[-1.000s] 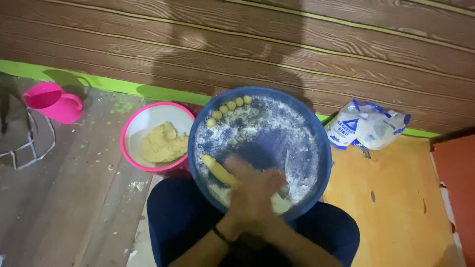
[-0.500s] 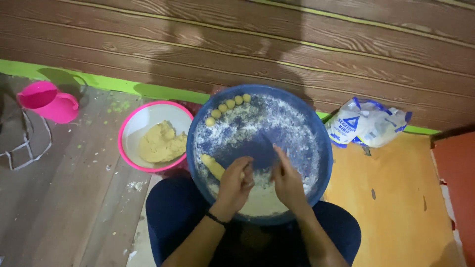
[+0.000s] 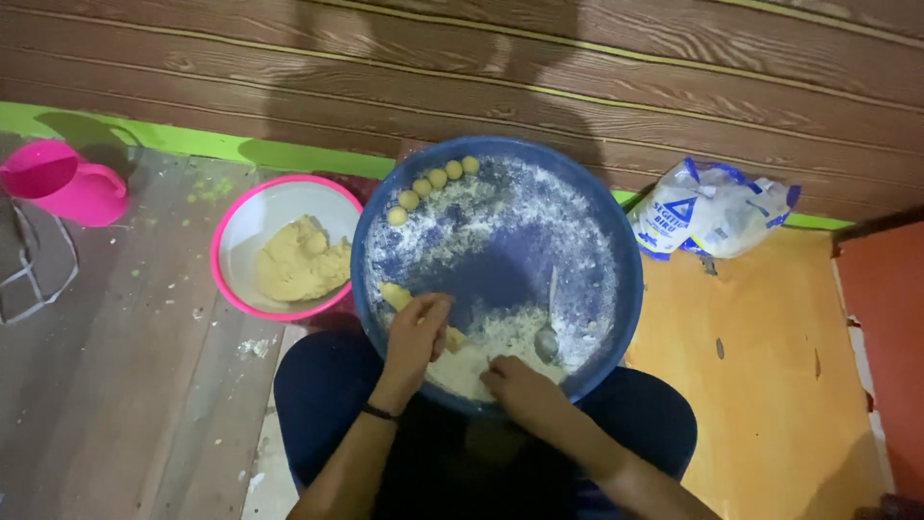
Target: Portioning a roll of dough into small uniform balls and arranging them in a tray.
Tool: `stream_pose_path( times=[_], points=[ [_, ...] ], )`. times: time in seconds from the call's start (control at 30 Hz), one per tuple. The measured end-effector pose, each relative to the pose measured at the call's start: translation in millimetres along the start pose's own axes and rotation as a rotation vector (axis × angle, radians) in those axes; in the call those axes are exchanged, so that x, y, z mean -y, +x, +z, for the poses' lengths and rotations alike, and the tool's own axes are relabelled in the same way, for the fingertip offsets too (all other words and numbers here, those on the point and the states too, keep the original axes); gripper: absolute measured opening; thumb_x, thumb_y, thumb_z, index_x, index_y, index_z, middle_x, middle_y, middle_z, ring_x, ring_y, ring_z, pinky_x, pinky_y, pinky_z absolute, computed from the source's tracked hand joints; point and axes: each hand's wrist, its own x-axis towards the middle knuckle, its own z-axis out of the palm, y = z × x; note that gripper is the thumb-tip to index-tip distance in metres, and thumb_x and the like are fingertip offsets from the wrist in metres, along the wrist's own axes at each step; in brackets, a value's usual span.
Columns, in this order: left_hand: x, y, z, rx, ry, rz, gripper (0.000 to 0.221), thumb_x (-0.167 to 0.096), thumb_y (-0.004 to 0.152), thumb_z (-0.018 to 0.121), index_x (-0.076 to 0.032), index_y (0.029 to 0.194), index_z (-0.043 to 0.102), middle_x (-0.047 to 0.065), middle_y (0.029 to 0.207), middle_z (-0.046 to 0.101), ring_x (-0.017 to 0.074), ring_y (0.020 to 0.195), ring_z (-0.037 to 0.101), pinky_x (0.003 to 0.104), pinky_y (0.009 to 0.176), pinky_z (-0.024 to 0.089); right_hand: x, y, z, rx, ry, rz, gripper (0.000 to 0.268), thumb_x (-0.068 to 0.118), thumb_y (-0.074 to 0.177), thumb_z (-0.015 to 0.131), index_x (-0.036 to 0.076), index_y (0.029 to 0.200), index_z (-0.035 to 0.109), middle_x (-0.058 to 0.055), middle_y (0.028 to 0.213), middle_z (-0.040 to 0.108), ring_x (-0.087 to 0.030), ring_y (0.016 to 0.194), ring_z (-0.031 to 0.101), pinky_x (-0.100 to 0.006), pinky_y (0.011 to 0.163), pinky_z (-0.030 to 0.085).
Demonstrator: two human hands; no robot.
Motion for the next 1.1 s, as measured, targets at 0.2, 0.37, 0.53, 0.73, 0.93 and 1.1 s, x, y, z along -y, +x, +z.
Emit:
stream_pose_path(
  times=[0.2, 0.37, 0.53, 0.73, 0.93, 1.1],
  points=[
    [23.7, 10.6, -15.9, -0.074, 0.355, 0.174, 0.021, -0.016, 0.096, 0.064, 0.000, 0.107, 0.073, 0.005, 0.073, 0.061, 0.0120, 0.054, 0.050, 0.026, 0.050, 0.041, -15.0, 1.5, -12.3, 0.241, -0.106, 0.020, 0.029, 0.018, 0.097, 0.052, 0.012, 0.121, 0.066, -0.008, 0.117, 0.055, -0.029, 0.107, 0.055, -0.038, 0.090, 0.047],
    [28.9, 8.5, -20.8, -0.095, 0.321, 0.261, 0.020, -0.013, 0.096, 0.062, 0.001, 0.107, 0.072, 0.006, 0.074, 0.062, 0.0123, 0.055, 0.052, 0.025, 0.052, 0.044, -25.5, 4.4, -34.0, 0.106, -0.108, -0.104, 0.011, 0.009, 0.089, 0.057, 0.008, 0.099, 0.062, -0.010, 0.098, 0.061, -0.032, 0.087, 0.061, -0.044, 0.080, 0.049],
    [33.9, 3.5, -21.9, -0.100, 0.362, 0.225, 0.020, -0.017, 0.098, 0.061, -0.001, 0.105, 0.071, 0.004, 0.069, 0.060, 0.0112, 0.052, 0.050, 0.024, 0.049, 0.042, -17.9, 35.7, -94.7, 0.359, -0.073, 0.245, 0.028, 0.020, 0.098, 0.054, 0.019, 0.121, 0.071, 0.000, 0.123, 0.069, -0.024, 0.106, 0.067, -0.041, 0.094, 0.054],
    [36.0, 3.5, -21.6, -0.108, 0.349, 0.268, 0.024, -0.021, 0.101, 0.061, 0.001, 0.101, 0.071, 0.007, 0.065, 0.060, 0.0133, 0.049, 0.051, 0.027, 0.047, 0.043, -114.9, 124.8, -141.4, -0.082, -0.076, 0.114, 0.015, 0.025, 0.090, 0.065, 0.012, 0.087, 0.074, -0.005, 0.082, 0.075, -0.027, 0.080, 0.072, -0.042, 0.082, 0.055],
    [39.9, 0.5, -23.7, -0.109, 0.411, 0.328, 0.021, -0.017, 0.098, 0.062, 0.000, 0.103, 0.072, 0.004, 0.065, 0.061, 0.0111, 0.051, 0.051, 0.024, 0.049, 0.044, -122.9, 222.8, -179.9, -0.524, -0.005, 0.094, 0.015, 0.009, 0.083, 0.067, 0.007, 0.096, 0.075, -0.008, 0.077, 0.071, -0.028, 0.061, 0.061, -0.040, 0.064, 0.050],
    [43.1, 1.3, -22.8, -0.141, 0.361, 0.323, 0.018, -0.015, 0.097, 0.064, 0.000, 0.102, 0.072, 0.004, 0.066, 0.064, 0.0104, 0.049, 0.050, 0.023, 0.046, 0.042, -111.9, 261.4, -190.5, -0.663, 0.030, 0.119, 0.022, 0.005, 0.084, 0.065, 0.005, 0.100, 0.079, -0.013, 0.091, 0.078, -0.033, 0.068, 0.069, -0.044, 0.064, 0.054]
  ],
)
